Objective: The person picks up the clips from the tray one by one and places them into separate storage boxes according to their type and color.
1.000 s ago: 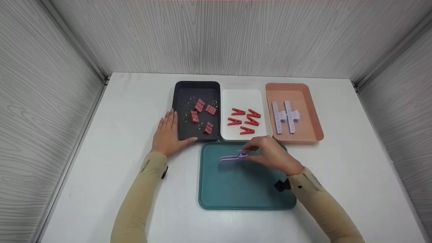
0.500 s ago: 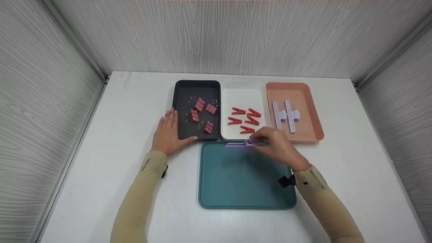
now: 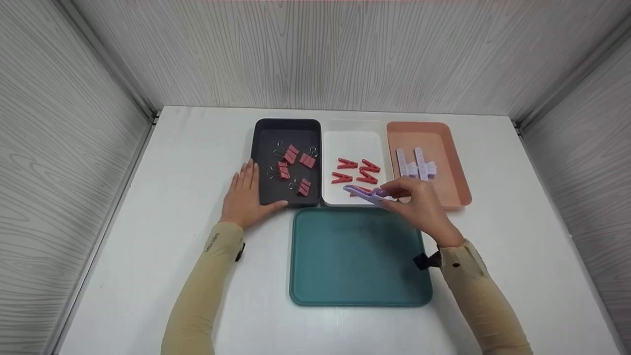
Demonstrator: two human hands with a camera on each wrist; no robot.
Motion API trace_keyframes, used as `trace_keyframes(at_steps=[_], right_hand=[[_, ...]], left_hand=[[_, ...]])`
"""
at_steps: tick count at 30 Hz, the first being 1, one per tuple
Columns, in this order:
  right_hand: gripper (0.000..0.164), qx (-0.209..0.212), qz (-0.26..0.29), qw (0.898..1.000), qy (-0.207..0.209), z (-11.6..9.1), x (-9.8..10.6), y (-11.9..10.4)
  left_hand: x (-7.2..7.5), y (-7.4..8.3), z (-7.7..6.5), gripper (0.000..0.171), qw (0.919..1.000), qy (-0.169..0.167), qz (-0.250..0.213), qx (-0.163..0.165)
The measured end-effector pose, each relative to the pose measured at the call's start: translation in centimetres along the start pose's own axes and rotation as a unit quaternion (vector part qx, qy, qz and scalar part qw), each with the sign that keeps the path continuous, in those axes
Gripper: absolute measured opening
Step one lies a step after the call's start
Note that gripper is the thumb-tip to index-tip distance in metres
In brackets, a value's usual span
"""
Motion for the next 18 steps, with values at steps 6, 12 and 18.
trace_keyframes(at_steps=[6, 12, 18], right_hand=[[0.025, -0.011, 0.001, 1.0, 0.02, 0.0, 1.1, 0.4], [0.026, -0.017, -0.008, 0.999, 0.041, 0.0, 2.2, 0.8], [0.026, -0.017, 0.011, 0.998, 0.065, 0.1, 3.3, 1.2]], left_hand=[[-0.2, -0.1, 0.0, 0.134, 1.0, 0.003, -0.002, -0.001], [-0.3, -0.1, 0.0, 0.134, 1.0, 0.001, -0.004, -0.001], [0.0, 0.1, -0.1, 0.133, 1.0, 0.007, -0.003, -0.003]])
Point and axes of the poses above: each hand's wrist, its own z-axis towards the middle knuckle, its own x-axis out of the back of the hand, y = z × x, the point moved 7 cm from there along z, towards the middle knuckle, and after that the axes turned 3 degrees about z, right-handed, at the moved point
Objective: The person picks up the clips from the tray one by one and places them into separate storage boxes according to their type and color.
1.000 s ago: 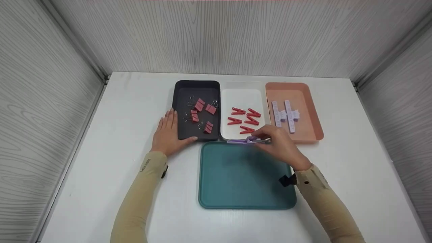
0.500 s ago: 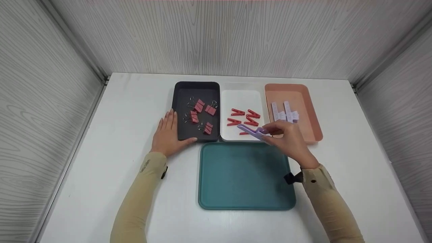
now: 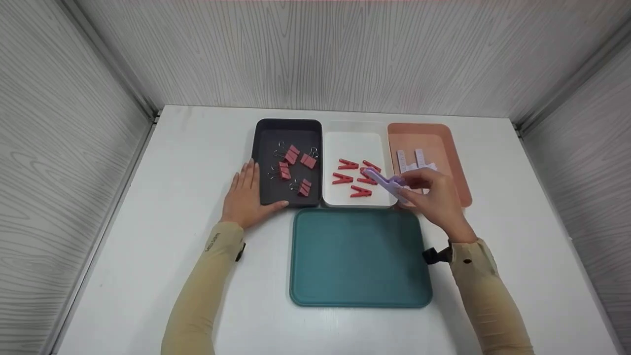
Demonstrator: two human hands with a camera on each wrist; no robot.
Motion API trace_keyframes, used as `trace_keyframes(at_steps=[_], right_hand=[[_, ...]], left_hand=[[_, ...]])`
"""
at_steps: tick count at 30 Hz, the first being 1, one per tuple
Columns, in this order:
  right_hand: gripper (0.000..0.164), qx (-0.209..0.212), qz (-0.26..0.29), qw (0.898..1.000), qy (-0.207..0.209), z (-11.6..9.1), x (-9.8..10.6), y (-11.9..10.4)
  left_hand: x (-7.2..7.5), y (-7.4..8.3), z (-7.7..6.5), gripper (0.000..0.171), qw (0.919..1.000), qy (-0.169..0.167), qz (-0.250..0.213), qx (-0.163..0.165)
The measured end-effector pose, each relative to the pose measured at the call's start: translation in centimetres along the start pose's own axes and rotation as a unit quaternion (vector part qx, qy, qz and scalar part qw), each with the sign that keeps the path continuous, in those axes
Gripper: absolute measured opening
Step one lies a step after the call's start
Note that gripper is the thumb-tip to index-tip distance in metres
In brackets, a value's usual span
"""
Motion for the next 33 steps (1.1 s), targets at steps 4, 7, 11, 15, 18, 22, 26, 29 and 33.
trace_keyframes(at_steps=[4, 7, 11, 15, 18, 22, 26, 29, 33], right_hand=[[0.026, -0.012, 0.009, 1.0, 0.02, 0.2, 0.8, 0.4], [0.027, -0.03, -0.011, 0.999, 0.039, 0.2, 1.7, 0.8], [0.029, -0.046, -0.013, 0.997, 0.059, 0.2, 2.8, 1.4], [0.029, -0.067, 0.007, 0.994, 0.084, 0.4, 3.9, 2.2], [0.03, -0.091, 0.017, 0.99, 0.107, 0.5, 4.9, 2.6], [0.033, -0.125, 0.025, 0.984, 0.124, 0.5, 6.2, 3.7], [0.038, -0.148, 0.03, 0.979, 0.137, 0.7, 7.3, 4.8], [0.04, -0.155, 0.042, 0.976, 0.147, 0.9, 8.2, 5.5], [0.043, -0.18, 0.055, 0.969, 0.158, 0.9, 9.2, 6.9]], left_hand=[[0.1, 0.0, -0.1, 0.133, 1.0, 0.004, 0.004, -0.002], [0.1, 0.1, -0.1, 0.133, 1.0, 0.002, 0.003, -0.001], [0.1, 0.1, -0.1, 0.133, 1.0, 0.004, -0.002, -0.002], [0.2, 0.1, -0.1, 0.133, 1.0, 0.007, 0.0, -0.002], [0.2, 0.1, -0.1, 0.134, 1.0, 0.006, 0.003, -0.001], [0.2, 0.1, 0.0, 0.134, 1.0, 0.003, 0.007, 0.0], [0.2, 0.1, 0.0, 0.135, 1.0, -0.002, 0.008, 0.003], [0.2, 0.0, 0.0, 0.134, 1.0, -0.002, 0.002, 0.005], [0.1, -0.1, -0.1, 0.135, 1.0, -0.003, -0.001, 0.007]])
Point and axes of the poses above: each hand's wrist, its own z-axis towards the middle knuckle, its own x-axis out of the back of the hand, y = z × x, the point moved 7 cm from there along z, towards the middle knuckle, and after that the axes turned 3 degrees about z, right-handed, at the moved point
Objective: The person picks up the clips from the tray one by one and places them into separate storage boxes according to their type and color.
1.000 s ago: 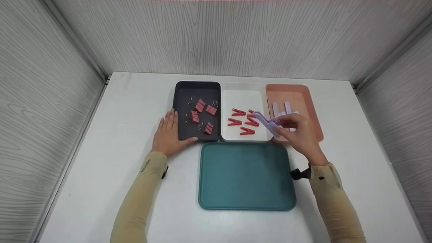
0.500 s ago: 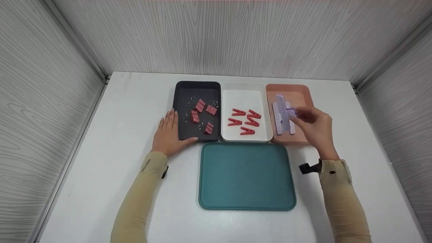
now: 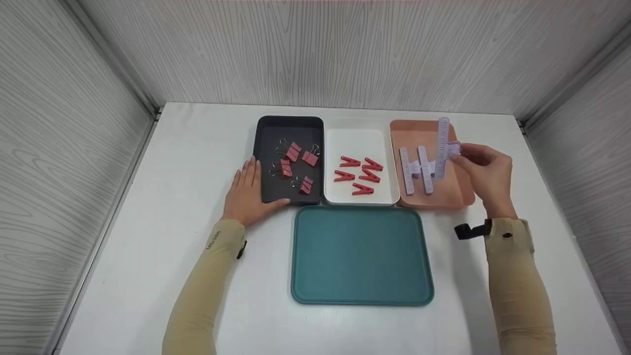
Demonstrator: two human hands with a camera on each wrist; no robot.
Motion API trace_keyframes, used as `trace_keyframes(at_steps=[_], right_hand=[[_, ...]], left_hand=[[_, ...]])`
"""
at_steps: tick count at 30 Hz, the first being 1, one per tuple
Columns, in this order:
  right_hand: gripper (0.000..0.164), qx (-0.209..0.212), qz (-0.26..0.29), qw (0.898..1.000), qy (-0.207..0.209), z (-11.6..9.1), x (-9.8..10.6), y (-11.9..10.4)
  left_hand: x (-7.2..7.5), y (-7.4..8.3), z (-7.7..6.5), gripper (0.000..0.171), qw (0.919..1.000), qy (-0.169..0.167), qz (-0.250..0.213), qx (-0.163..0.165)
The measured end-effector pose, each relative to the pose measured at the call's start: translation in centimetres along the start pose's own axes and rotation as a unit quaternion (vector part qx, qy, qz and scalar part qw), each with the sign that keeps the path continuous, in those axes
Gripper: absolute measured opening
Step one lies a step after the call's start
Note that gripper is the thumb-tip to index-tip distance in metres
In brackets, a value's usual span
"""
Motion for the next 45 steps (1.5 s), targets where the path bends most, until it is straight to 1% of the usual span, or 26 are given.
trace_keyframes(at_steps=[5, 9, 13, 16, 20, 24, 28, 32, 35, 40, 45], right_hand=[[0.047, -0.057, 0.001, 0.998, 0.012, 1.2, 1.4, 1.9], [0.052, -0.106, -0.002, 0.994, 0.01, 1.9, 2.2, 3.4], [0.059, -0.141, -0.009, 0.99, 0.002, 2.4, 2.7, 4.6], [0.062, -0.157, -0.014, 0.988, -0.002, 2.9, 3.1, 5.4], [0.063, -0.169, -0.021, 0.985, -0.006, 3.3, 3.4, 6.5], [0.063, -0.173, -0.033, 0.984, -0.013, 3.5, 3.2, 7.4], [0.066, -0.182, -0.051, 0.981, -0.033, 3.6, 2.6, 8.2], [0.07, -0.204, -0.067, 0.975, -0.057, 3.4, 2.0, 8.9], [0.07, -0.215, -0.073, 0.972, -0.061, 3.4, 1.8, 9.0], [0.064, -0.209, -0.088, 0.972, -0.06, 3.3, 1.3, 8.5], [0.06, -0.211, -0.107, 0.969, -0.066, 3.1, 0.8, 8.2]], left_hand=[[0.0, -0.1, 0.1, 0.135, 1.0, -0.002, 0.002, -0.001], [0.1, 0.0, 0.1, 0.135, 1.0, 0.0, 0.0, -0.001], [0.1, 0.0, 0.0, 0.134, 1.0, 0.001, -0.005, -0.002], [0.1, 0.0, 0.0, 0.134, 1.0, 0.002, -0.004, -0.002], [0.2, 0.1, -0.1, 0.134, 1.0, 0.002, 0.0, -0.002], [0.3, 0.1, 0.0, 0.133, 1.0, -0.001, 0.009, -0.003], [0.3, 0.2, 0.1, 0.133, 0.9998, 0.003, 0.019, -0.005], [0.2, 0.1, 0.1, 0.133, 0.9997, 0.003, 0.024, -0.005], [0.1, 0.1, 0.2, 0.134, 0.9996, 0.001, 0.028, -0.005], [0.2, 0.1, 0.1, 0.134, 0.9995, 0.0, 0.031, -0.003], [0.3, 0.1, 0.0, 0.133, 0.9997, -0.003, 0.025, -0.001]])
Point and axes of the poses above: each hand's wrist, its own z-axis towards the middle knuckle, its own x-axis out of the back of the hand, y = z × x, the point moved 7 cm from there along z, towards the middle knuckle, and after that the axes turned 3 degrees about z, right-handed, at the moved point
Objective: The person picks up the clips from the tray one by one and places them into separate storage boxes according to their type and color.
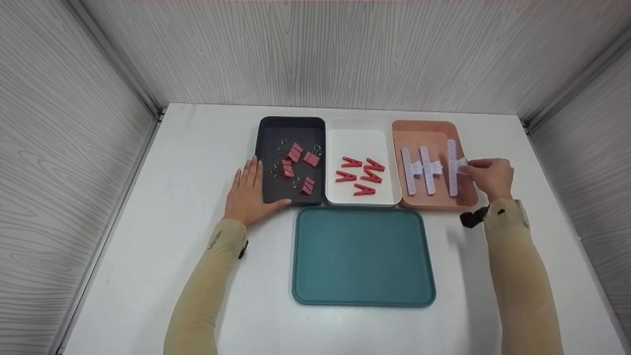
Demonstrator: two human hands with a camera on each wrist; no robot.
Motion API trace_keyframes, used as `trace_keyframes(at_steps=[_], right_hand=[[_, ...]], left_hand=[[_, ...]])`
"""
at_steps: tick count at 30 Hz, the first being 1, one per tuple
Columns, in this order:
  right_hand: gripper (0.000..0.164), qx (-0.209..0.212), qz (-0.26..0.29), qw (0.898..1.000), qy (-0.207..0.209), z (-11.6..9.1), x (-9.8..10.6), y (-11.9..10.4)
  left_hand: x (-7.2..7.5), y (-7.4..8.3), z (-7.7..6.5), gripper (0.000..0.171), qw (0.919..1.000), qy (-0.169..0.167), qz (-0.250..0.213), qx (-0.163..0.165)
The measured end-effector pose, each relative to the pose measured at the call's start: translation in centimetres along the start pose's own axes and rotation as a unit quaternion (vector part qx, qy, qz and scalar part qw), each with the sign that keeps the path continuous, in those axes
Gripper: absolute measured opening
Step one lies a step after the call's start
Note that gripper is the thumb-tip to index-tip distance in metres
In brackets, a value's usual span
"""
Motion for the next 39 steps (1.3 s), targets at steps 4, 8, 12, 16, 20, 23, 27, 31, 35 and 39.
trace_keyframes(at_steps=[4, 8, 12, 16, 20, 23, 27, 31, 35, 39], right_hand=[[0.052, 0.001, -0.019, 1.0, 0.006, 0.1, 0.0, -0.3], [0.048, 0.011, -0.036, 0.999, 0.011, 0.3, 0.1, -0.4], [0.049, 0.032, -0.043, 0.998, 0.019, 0.0, 0.1, -0.5], [0.051, 0.061, -0.037, 0.997, 0.025, -0.6, -0.2, -1.0], [0.053, 0.074, -0.025, 0.997, 0.007, -1.6, -1.2, -1.8], [0.053, 0.088, -0.023, 0.996, 0.0, -2.4, -1.7, -2.6], [0.054, 0.119, -0.028, 0.993, -0.001, -3.3, -2.2, -3.6], [0.054, 0.144, -0.04, 0.989, -0.012, -4.1, -2.8, -4.4], [0.053, 0.154, -0.043, 0.987, -0.023, -4.7, -3.4, -4.6], [0.05, 0.165, -0.044, 0.985, -0.027, -5.1, -3.8, -4.6]], left_hand=[[-0.1, 0.1, 0.0, 0.133, 1.0, 0.002, 0.0, -0.001], [-0.3, 0.1, -0.1, 0.133, 1.0, 0.004, -0.002, -0.003], [-0.3, 0.1, -0.1, 0.133, 1.0, 0.007, -0.004, -0.003], [-0.2, 0.1, -0.1, 0.133, 0.9999, 0.011, -0.005, -0.002], [-0.2, 0.0, -0.1, 0.134, 0.9999, 0.009, -0.005, 0.0], [-0.2, 0.0, 0.0, 0.134, 0.9999, 0.008, -0.007, -0.001], [-0.1, -0.1, 0.2, 0.134, 0.9999, 0.012, -0.006, -0.007], [-0.1, -0.1, 0.3, 0.134, 1.0, 0.001, 0.007, -0.006], [-0.2, -0.1, 0.2, 0.133, 0.9999, -0.012, 0.006, -0.006], [-0.2, 0.0, 0.2, 0.132, 0.9999, -0.01, 0.004, -0.008]])
Point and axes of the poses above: each hand's wrist, its own z-axis towards the middle knuckle, its own x-axis out of the back of the hand, y = z × x, the point moved 7 cm from there along z, towards the middle knuckle, and after that the axes turned 3 degrees about z, right-handed, at the moved point
